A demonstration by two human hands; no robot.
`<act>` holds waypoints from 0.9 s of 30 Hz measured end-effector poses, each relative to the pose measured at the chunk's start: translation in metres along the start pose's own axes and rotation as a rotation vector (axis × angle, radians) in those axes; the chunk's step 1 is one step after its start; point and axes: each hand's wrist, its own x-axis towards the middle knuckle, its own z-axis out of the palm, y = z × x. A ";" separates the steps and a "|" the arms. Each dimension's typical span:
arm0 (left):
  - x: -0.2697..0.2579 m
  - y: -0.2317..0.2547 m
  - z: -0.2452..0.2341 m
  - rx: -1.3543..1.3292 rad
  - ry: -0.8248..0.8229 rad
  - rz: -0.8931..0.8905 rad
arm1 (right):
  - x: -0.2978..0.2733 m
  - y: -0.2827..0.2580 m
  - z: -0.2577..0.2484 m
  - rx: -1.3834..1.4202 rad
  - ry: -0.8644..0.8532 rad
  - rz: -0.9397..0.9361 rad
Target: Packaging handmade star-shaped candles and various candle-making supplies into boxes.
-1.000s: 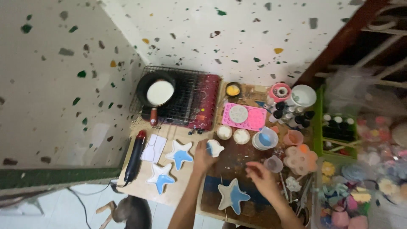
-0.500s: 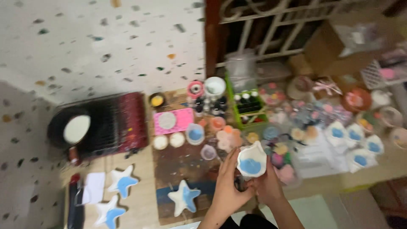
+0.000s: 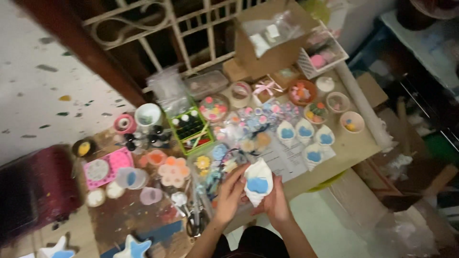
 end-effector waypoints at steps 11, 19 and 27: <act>0.087 -0.139 0.134 -0.382 0.175 -0.524 | 0.066 -0.024 -0.138 -0.814 0.463 -0.631; 0.157 -0.212 0.148 -0.447 0.007 -0.529 | 0.123 -0.044 -0.173 -1.233 0.702 -0.509; 0.157 -0.226 0.116 -0.680 0.078 -0.652 | 0.176 -0.013 -0.213 -1.539 0.980 -0.666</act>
